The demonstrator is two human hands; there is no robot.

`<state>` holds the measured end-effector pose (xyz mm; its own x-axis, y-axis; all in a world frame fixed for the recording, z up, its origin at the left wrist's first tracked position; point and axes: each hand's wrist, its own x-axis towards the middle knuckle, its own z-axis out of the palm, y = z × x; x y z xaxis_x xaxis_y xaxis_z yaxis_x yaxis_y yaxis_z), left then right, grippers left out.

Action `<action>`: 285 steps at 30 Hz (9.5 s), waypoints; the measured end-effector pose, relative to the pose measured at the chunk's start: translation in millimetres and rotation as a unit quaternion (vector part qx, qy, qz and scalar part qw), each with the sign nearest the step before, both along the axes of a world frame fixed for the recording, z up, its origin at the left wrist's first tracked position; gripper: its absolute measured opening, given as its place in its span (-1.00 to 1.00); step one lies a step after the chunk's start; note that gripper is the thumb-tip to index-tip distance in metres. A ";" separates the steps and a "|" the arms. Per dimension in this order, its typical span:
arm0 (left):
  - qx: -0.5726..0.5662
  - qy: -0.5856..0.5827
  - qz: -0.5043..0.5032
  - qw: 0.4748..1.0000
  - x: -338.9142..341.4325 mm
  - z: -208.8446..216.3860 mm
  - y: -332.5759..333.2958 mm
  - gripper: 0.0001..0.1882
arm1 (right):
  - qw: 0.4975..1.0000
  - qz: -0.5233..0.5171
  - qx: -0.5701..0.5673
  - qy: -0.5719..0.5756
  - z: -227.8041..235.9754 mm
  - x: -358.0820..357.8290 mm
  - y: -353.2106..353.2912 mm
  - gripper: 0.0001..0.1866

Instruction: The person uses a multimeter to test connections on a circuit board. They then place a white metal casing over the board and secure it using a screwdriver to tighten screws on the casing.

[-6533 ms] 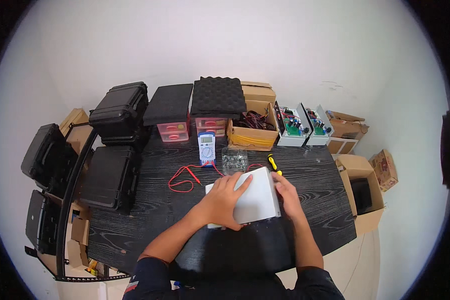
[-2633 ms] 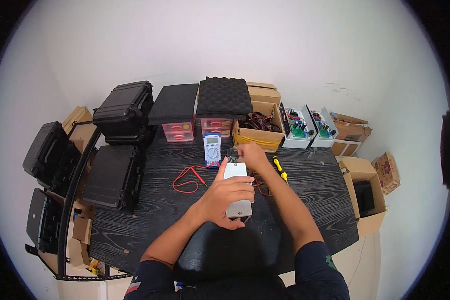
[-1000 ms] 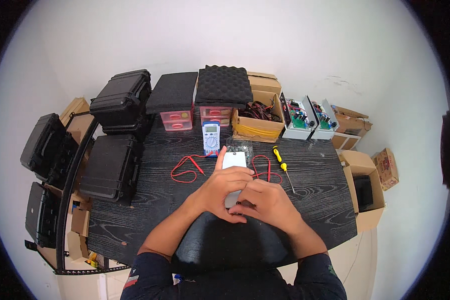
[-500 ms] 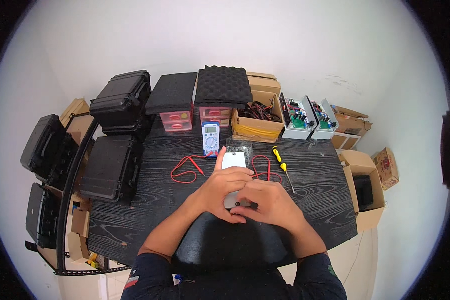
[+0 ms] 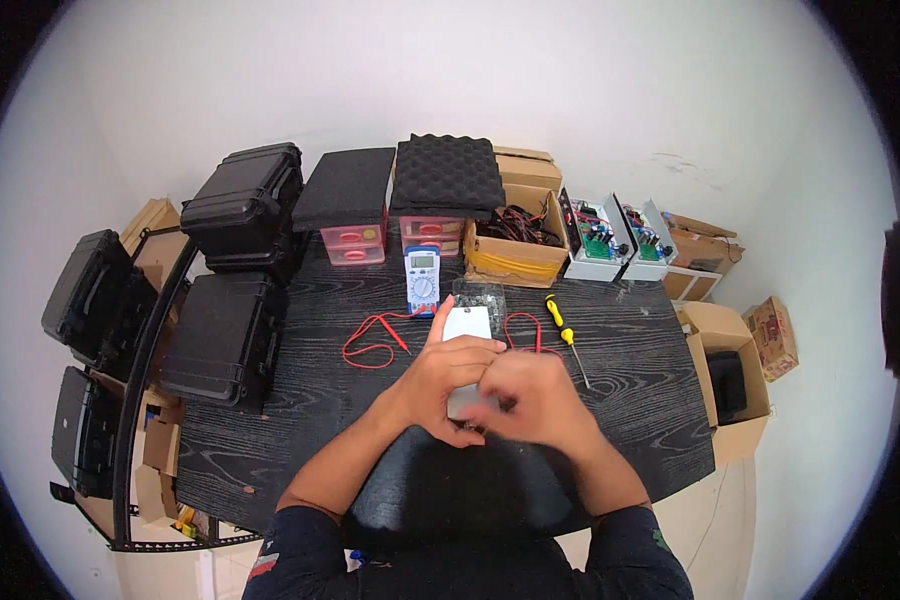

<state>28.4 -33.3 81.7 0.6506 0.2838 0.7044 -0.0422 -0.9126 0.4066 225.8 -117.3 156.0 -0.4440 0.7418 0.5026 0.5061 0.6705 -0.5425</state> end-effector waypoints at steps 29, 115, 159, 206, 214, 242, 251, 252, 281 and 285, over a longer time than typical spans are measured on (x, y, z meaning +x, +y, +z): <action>0.014 0.026 -0.002 1.000 3.8 0.5 1.3 -0.39 | 0.871 -0.235 -0.159 -0.401 -150.5 19.0 230.4 -0.71; -0.402 -0.210 0.033 0.890 25.8 -36.4 68.1 -0.28 | 0.979 -0.179 -0.075 0.062 -34.5 53.1 129.7 -0.69; 0.033 0.114 0.013 0.993 -1.8 22.9 -6.5 -0.48 | 0.918 0.106 -0.093 0.370 25.0 18.8 120.2 -0.59; 0.039 0.116 0.003 0.992 -1.5 24.1 -4.9 -0.46 | 0.917 0.090 -0.162 0.352 24.0 -1.2 127.2 -0.55; 0.040 0.119 0.009 0.992 -3.1 24.1 -5.2 -0.46 | 0.906 0.114 -0.170 0.372 25.5 -13.1 131.3 -0.58; 0.051 0.103 0.016 0.993 -3.6 25.3 -6.4 -0.46 | 0.868 0.065 -0.199 0.450 24.9 -21.1 124.4 -0.68; 0.037 0.118 0.009 0.992 -2.6 23.1 -5.6 -0.48 | 0.885 0.073 -0.150 0.435 13.5 -13.1 129.7 -0.72; 0.041 0.114 0.011 0.993 -2.4 23.8 -5.9 -0.48 | 0.885 0.079 -0.163 0.429 14.6 -12.0 129.6 -0.72; 0.043 0.107 0.009 0.993 -3.2 26.4 -5.5 -0.44 | 0.871 0.112 -0.196 0.436 22.0 -16.3 127.3 -0.58; 0.049 0.101 0.008 0.994 -2.8 27.6 -5.7 -0.45 | 0.897 0.069 -0.187 0.394 22.7 -15.0 125.4 -0.54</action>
